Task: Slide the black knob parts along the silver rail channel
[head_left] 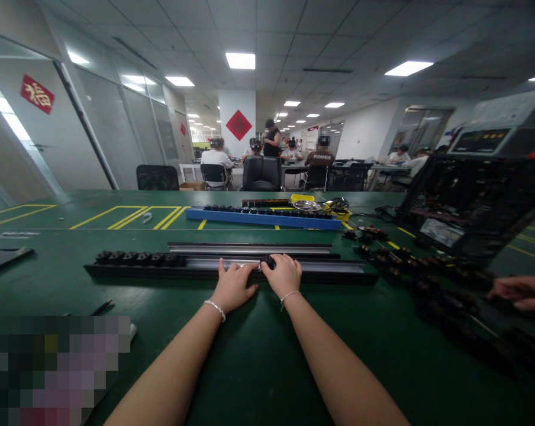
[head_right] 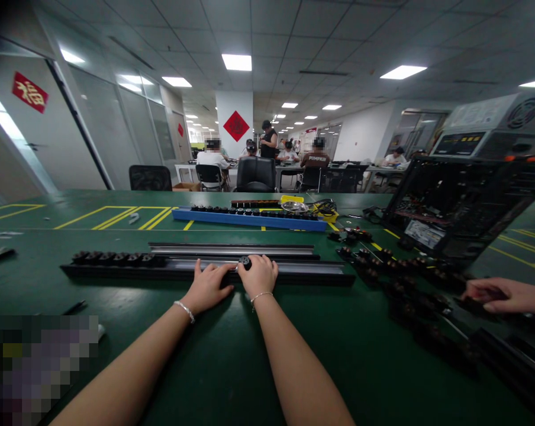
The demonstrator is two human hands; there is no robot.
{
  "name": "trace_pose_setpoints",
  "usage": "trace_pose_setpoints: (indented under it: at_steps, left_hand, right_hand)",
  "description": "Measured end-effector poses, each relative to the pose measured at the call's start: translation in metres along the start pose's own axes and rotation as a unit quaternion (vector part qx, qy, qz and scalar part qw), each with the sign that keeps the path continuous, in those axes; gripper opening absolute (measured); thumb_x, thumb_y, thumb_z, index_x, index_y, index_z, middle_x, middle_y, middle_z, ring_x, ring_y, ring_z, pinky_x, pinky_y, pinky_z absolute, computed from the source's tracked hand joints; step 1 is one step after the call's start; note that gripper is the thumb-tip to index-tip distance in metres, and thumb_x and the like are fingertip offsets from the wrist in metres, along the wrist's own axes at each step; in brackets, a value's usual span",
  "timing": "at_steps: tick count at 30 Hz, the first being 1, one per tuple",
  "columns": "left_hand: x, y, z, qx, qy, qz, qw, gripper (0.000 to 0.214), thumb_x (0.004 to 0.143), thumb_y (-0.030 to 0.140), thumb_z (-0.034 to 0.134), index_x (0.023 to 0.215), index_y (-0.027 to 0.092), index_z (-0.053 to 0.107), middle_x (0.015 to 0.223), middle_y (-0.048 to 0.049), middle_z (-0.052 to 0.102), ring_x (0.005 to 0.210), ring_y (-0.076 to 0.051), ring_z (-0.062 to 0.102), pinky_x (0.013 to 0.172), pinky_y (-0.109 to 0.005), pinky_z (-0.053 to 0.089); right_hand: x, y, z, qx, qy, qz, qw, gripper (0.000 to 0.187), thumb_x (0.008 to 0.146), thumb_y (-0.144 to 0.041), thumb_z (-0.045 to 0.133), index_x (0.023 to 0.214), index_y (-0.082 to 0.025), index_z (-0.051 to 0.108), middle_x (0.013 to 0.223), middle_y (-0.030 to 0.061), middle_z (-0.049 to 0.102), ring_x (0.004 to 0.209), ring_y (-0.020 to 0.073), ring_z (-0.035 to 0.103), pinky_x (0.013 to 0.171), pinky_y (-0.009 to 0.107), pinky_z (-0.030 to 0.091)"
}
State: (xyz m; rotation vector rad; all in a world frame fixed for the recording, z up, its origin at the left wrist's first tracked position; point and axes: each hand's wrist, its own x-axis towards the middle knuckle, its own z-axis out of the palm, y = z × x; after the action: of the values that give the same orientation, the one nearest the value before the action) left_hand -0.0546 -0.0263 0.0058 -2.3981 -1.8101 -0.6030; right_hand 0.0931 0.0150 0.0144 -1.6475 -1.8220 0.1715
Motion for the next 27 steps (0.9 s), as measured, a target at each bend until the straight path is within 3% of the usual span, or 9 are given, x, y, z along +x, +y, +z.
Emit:
trace_pose_setpoints:
  at_steps: [4,10,20,27]
  left_hand:
    - [-0.002,0.000,0.000,0.006,-0.004,0.013,1.000,0.053,0.075,0.035,0.058,0.127,0.033,0.043,0.124,-0.0019,0.059,0.116,-0.026,0.048,0.107,-0.064,0.000]
    - [-0.002,-0.002,0.006,0.045,0.026,0.002,0.999,0.057,0.074,0.036,0.058,0.129,0.028,0.044,0.146,-0.0059,0.036,0.135,-0.030,0.026,0.108,-0.060,0.012]
    - [-0.002,-0.005,0.011,0.056,0.021,-0.008,0.998,0.057,0.076,0.035,0.055,0.131,0.029,0.043,0.144,-0.0064,0.040,0.134,-0.029,0.028,0.110,-0.058,0.009]
    - [-0.001,-0.006,0.011,0.054,0.023,-0.005,0.998,0.055,0.077,0.035,0.055,0.130,0.028,0.044,0.143,-0.0068,0.040,0.134,-0.029,0.029,0.109,-0.059,0.010]
  right_hand:
    - [0.000,0.001,0.002,0.000,0.006,-0.004,1.000,0.030,0.079,-0.042,0.050,0.096,-0.024,0.066,0.111,0.0060,0.065,0.115,0.0244,0.047,0.101,0.044,0.021]
    - [-0.002,0.002,0.003,0.002,0.011,-0.012,1.000,0.031,0.081,-0.038,0.047,0.099,-0.020,0.064,0.111,0.0080,0.065,0.116,0.0237,0.047,0.101,0.042,0.021]
    - [-0.002,0.005,-0.002,-0.021,0.025,-0.027,0.999,0.025,0.081,-0.034,0.046,0.088,-0.018,0.063,0.099,0.0098,0.066,0.102,0.0224,0.053,0.089,0.034,0.032]
    - [-0.003,0.005,-0.001,-0.014,0.043,-0.016,0.999,0.023,0.078,-0.035,0.049,0.085,-0.018,0.062,0.097,0.0094,0.066,0.102,0.0236,0.053,0.094,0.038,0.028]
